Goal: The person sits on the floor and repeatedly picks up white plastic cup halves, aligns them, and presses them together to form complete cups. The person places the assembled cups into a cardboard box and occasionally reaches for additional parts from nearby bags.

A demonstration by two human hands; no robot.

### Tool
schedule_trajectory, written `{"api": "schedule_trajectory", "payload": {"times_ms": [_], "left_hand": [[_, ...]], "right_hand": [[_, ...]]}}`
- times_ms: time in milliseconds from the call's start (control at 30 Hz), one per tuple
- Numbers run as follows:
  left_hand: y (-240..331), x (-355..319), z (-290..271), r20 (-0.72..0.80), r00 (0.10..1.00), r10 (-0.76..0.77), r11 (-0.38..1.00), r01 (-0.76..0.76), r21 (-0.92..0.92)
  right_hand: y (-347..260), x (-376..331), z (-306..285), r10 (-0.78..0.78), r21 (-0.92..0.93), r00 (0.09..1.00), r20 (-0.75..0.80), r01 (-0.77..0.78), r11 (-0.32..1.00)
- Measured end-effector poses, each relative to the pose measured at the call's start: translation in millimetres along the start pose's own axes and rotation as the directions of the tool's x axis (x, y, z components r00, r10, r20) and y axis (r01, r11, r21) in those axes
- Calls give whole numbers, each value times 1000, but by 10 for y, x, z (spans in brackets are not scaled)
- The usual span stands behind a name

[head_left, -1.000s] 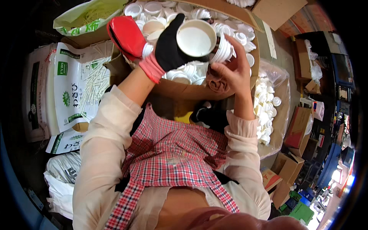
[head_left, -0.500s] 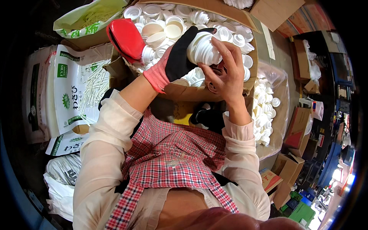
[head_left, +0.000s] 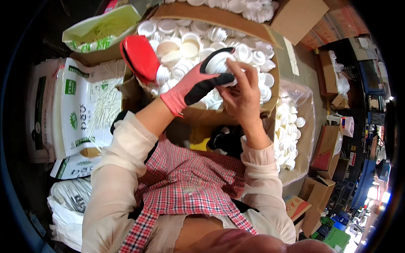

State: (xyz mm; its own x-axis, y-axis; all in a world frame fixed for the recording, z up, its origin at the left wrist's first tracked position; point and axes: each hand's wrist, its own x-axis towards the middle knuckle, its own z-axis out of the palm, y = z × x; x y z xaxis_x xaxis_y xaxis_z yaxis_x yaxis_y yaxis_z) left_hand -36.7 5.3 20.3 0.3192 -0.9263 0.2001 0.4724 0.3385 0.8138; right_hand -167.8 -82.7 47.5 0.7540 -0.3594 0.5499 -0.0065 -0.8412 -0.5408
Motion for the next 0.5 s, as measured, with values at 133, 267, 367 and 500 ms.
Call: {"api": "schedule_trajectory", "payload": {"times_ms": [133, 267, 367, 500], "left_hand": [[37, 27, -51, -20, 998, -61, 990, 58, -132], [-88, 63, 106, 18, 999, -32, 991, 34, -126], [-181, 95, 194, 18, 999, 49, 990, -50, 130], [-260, 152, 221, -76, 996, 45, 983, -31, 179]], "right_hand": [[64, 117, -36, 289, 577, 956, -56, -205, 790], [217, 214, 55, 620, 818, 762, 184, -469, 334], [146, 297, 59, 696, 666, 718, -24, -508, 546], [520, 252, 220, 779, 846, 617, 112, -470, 251]]}}
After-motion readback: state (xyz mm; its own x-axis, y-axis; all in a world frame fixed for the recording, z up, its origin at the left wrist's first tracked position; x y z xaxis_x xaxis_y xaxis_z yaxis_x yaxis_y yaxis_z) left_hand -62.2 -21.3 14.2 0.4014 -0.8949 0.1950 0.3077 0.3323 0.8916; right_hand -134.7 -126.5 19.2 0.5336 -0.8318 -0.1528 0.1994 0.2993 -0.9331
